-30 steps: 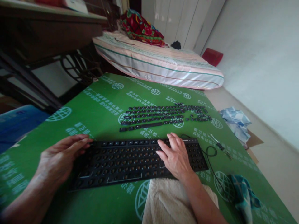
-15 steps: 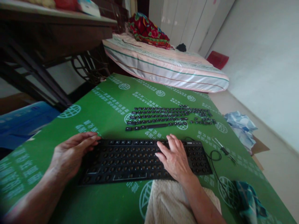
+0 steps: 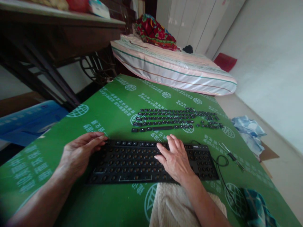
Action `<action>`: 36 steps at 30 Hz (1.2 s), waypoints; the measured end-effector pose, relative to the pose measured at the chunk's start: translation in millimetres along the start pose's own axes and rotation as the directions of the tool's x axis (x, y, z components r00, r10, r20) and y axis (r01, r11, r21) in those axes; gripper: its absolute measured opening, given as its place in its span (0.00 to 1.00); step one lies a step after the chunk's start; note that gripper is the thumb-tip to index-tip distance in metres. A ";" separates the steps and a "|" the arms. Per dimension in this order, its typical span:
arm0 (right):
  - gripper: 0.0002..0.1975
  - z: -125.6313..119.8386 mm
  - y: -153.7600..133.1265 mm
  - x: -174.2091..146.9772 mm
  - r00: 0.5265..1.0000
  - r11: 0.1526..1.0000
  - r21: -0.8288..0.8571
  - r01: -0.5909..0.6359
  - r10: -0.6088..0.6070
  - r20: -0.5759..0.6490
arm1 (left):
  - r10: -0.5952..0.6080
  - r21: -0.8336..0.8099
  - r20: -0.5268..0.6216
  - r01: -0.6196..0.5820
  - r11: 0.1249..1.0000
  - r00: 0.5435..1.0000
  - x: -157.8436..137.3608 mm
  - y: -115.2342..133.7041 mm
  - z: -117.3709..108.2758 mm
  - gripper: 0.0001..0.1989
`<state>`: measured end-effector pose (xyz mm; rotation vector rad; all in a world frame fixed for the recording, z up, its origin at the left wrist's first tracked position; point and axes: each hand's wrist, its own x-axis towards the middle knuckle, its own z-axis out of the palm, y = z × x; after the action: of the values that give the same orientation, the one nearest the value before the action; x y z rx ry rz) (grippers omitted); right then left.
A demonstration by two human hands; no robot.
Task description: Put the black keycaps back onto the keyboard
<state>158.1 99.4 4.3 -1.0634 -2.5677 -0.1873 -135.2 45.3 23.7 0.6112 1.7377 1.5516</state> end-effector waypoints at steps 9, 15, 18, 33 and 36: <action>0.17 -0.7 -9.4 5.4 1.000 1.000 0.011 0.015 -0.015 0.011 | 0.000 -0.014 0.002 0.000 1.000 1.000 -2.5 2.0 0.7 0.13; 0.19 -0.8 -16.5 10.0 1.000 0.999 0.032 0.015 -0.015 0.003 | 0.016 -0.011 -0.006 -0.016 1.000 1.000 -3.6 1.9 2.0 0.12; 0.18 0.7 -19.3 11.7 1.000 0.999 0.034 0.013 -0.013 0.011 | 0.033 0.003 -0.002 -0.033 0.999 0.999 -3.4 1.2 1.6 0.12; 0.20 3.3 -32.8 21.9 0.998 0.997 0.059 0.046 -0.048 0.036 | 0.029 -0.015 0.020 -0.028 0.999 0.999 -3.8 -1.9 0.5 0.13; 0.21 3.9 -37.0 24.1 0.997 0.995 0.074 0.065 -0.068 0.041 | 0.026 -0.026 0.017 -0.025 0.999 1.000 -3.9 -2.2 0.5 0.13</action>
<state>115.2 90.0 10.1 -0.9672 -2.6291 -0.0883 -132.1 42.4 22.3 0.6345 1.7005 1.5793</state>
